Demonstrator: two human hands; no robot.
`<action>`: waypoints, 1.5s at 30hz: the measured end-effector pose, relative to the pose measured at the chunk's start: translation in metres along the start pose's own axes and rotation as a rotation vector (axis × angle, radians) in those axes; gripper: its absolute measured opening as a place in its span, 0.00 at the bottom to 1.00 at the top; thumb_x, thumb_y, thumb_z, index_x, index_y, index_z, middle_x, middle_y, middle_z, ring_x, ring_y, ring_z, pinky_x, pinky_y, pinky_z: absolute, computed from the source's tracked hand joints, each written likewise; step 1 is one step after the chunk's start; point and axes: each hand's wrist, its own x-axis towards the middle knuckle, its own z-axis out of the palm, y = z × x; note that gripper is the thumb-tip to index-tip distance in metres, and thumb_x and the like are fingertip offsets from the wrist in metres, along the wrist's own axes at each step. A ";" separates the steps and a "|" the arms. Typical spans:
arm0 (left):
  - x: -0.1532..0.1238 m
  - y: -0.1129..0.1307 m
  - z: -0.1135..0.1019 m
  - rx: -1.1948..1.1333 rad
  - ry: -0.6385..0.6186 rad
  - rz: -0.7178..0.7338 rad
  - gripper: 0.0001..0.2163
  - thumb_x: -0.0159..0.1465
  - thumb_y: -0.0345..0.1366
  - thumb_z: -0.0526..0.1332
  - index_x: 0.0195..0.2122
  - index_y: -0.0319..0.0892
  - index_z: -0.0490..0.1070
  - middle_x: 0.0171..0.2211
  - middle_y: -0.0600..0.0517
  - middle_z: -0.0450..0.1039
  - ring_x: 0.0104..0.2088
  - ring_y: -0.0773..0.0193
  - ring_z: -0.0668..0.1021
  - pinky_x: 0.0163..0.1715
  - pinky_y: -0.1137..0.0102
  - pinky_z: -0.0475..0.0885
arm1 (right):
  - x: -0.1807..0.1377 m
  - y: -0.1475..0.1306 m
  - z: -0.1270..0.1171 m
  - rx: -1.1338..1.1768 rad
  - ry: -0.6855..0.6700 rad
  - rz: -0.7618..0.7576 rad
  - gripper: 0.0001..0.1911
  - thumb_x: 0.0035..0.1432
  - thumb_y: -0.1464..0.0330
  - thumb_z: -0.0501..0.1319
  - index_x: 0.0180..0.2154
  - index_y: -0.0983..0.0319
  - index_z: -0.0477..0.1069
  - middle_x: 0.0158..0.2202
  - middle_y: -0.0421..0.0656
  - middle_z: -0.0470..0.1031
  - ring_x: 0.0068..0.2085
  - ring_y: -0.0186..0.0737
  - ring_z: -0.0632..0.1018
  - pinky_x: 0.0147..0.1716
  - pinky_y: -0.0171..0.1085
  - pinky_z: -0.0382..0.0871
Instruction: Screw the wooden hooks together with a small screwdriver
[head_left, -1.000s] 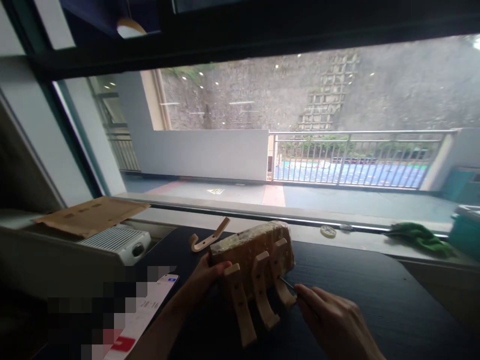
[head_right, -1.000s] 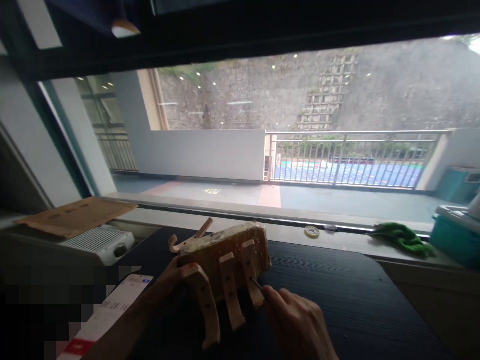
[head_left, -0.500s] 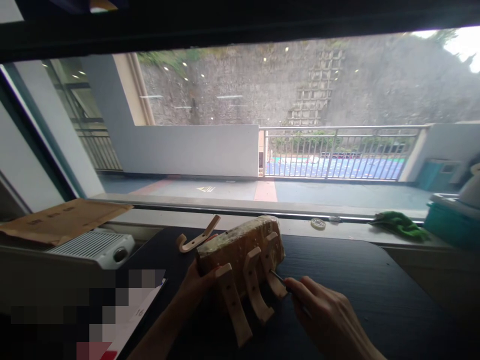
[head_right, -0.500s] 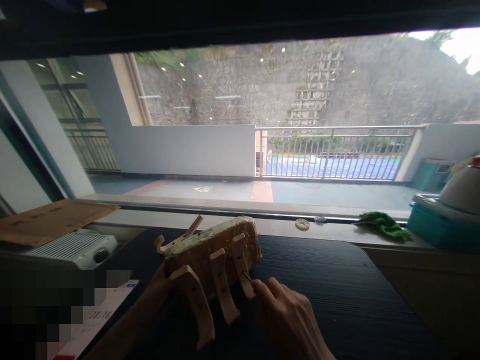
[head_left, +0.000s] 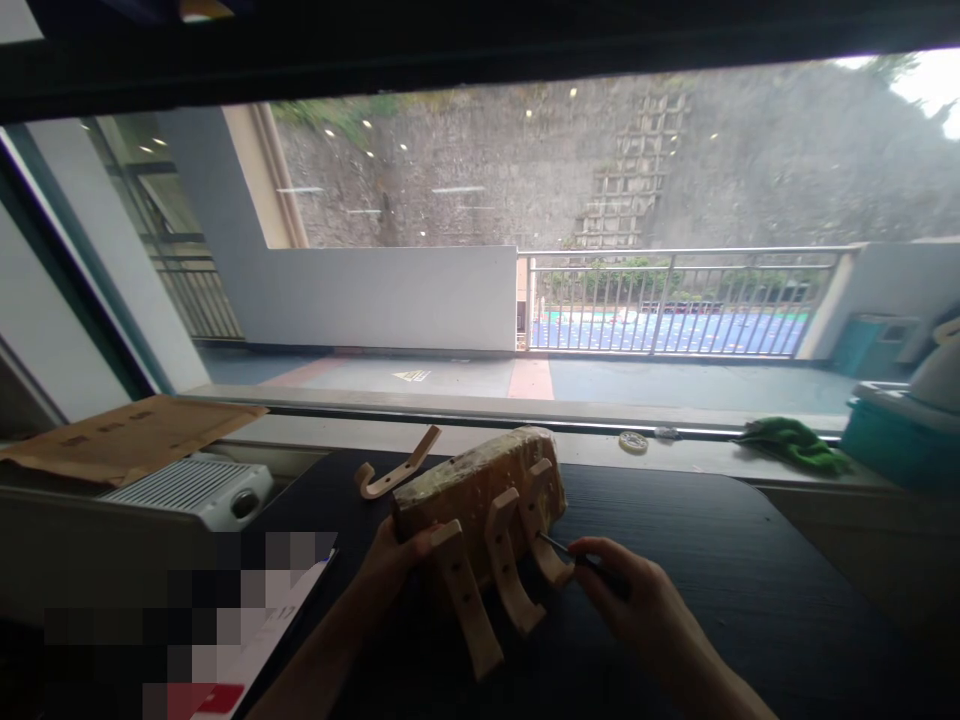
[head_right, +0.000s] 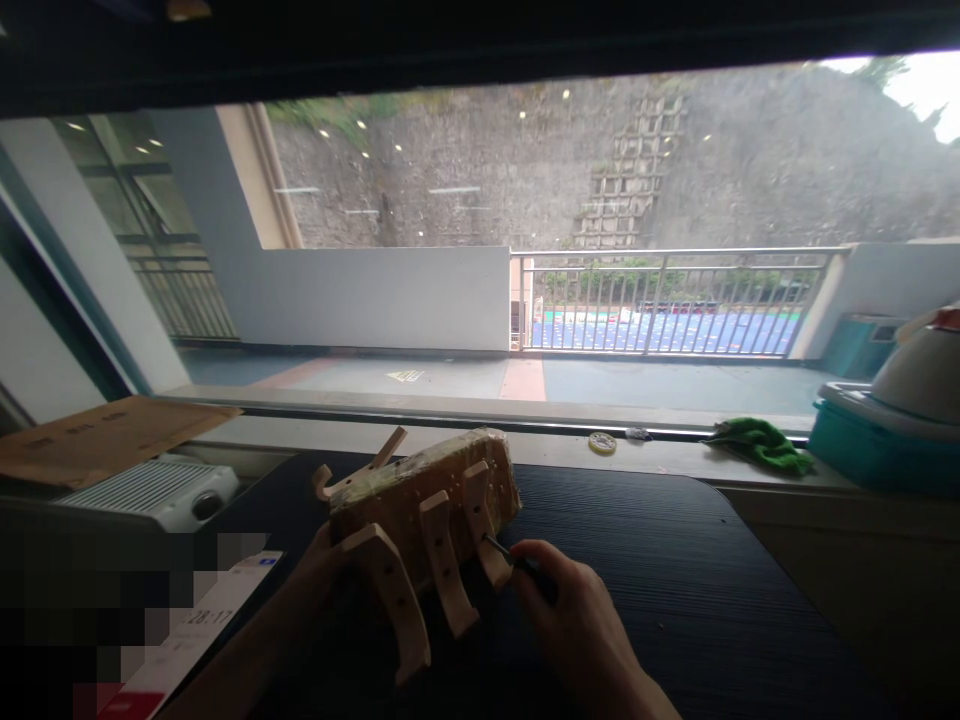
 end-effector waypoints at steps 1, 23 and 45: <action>0.000 0.000 0.000 0.009 0.001 -0.005 0.18 0.41 0.42 0.71 0.32 0.37 0.77 0.29 0.46 0.79 0.35 0.49 0.78 0.34 0.66 0.70 | -0.001 -0.001 -0.001 -0.087 0.023 -0.038 0.14 0.59 0.65 0.54 0.46 0.58 0.71 0.33 0.41 0.78 0.29 0.39 0.77 0.27 0.34 0.68; 0.001 -0.004 -0.006 -0.009 -0.034 0.002 0.16 0.42 0.42 0.71 0.30 0.39 0.77 0.27 0.49 0.78 0.31 0.53 0.78 0.31 0.67 0.71 | 0.001 -0.008 -0.012 -0.112 0.011 0.032 0.13 0.57 0.63 0.54 0.43 0.58 0.70 0.26 0.38 0.76 0.26 0.38 0.76 0.25 0.34 0.65; -0.001 -0.006 -0.004 -0.016 0.012 0.020 0.13 0.42 0.39 0.69 0.28 0.38 0.77 0.24 0.53 0.77 0.29 0.54 0.78 0.28 0.70 0.70 | 0.000 -0.006 -0.006 -0.063 0.076 -0.057 0.10 0.59 0.63 0.55 0.40 0.59 0.70 0.30 0.41 0.77 0.30 0.39 0.77 0.28 0.33 0.68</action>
